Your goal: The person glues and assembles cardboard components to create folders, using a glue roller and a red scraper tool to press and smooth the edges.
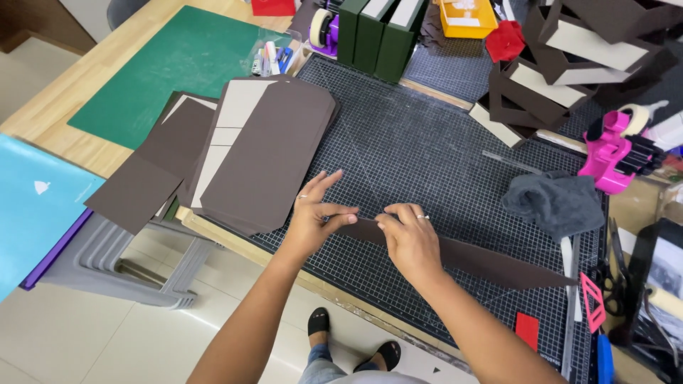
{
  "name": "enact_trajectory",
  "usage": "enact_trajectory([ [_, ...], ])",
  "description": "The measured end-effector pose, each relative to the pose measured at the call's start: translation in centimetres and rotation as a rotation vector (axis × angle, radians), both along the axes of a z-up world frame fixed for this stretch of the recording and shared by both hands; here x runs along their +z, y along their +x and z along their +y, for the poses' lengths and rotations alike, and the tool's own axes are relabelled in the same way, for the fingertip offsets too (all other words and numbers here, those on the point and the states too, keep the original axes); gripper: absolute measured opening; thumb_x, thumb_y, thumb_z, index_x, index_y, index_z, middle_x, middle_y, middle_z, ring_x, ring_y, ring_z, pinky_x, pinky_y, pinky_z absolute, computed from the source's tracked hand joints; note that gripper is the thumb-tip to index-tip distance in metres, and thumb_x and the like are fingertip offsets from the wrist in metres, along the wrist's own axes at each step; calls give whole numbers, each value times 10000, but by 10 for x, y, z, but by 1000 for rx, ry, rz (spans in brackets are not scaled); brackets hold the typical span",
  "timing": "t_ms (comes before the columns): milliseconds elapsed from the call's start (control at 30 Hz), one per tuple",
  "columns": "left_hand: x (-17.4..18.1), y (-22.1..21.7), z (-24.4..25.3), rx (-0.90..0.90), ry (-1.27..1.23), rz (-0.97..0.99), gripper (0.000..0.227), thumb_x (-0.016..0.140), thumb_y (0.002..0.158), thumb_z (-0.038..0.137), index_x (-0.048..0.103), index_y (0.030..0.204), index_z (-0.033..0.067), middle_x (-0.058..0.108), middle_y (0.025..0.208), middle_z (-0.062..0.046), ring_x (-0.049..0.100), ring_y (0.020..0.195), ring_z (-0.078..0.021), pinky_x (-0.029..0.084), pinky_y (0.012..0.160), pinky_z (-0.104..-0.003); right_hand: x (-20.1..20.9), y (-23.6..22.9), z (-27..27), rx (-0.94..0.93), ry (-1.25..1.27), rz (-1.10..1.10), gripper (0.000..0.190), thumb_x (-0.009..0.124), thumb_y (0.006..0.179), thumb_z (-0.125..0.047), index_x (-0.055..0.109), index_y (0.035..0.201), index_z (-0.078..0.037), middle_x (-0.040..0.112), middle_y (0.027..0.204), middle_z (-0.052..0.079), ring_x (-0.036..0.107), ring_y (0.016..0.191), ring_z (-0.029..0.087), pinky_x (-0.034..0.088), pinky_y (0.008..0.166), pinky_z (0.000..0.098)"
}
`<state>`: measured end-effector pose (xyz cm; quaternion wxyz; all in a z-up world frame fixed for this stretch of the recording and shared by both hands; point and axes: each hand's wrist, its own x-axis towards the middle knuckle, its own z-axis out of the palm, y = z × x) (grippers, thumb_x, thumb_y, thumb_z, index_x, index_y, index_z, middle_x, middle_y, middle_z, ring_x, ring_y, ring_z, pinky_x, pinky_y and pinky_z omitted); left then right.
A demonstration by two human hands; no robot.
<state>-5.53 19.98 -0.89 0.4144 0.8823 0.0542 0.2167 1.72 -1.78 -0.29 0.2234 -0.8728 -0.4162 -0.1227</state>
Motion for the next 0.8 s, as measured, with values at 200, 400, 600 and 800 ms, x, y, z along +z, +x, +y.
enact_trajectory([
  [200,-7,8,9,-29,24,-64,125,864,773,384,862,874,309,703,1339,-4,492,1387,-416,409,1144,-553,-12,8,-36,27,175,-108,247,679,955,-122,779,1177,-161,729,1196,63,668,1157,276,457,1107,437],
  [400,-1,9,9,-43,72,-59,104,861,779,373,863,861,309,732,1291,10,511,1380,-401,416,1136,-544,-15,41,-166,-61,210,-8,286,651,943,-42,792,1140,-193,733,1266,60,655,1216,286,394,1201,466],
  [600,-14,14,14,-141,85,-191,81,777,874,284,831,922,247,689,1362,-17,471,1434,-409,443,1112,-587,-15,72,-294,-100,87,34,245,569,1033,-152,744,1204,-140,650,1410,100,536,1327,384,451,1110,547],
  [800,-2,11,26,-292,-12,42,218,695,920,281,832,1078,219,668,1415,-2,470,1430,-340,407,1142,-529,-21,80,-326,-138,55,156,258,592,1008,-177,755,1208,-167,629,1407,56,561,1259,301,450,1057,490],
])
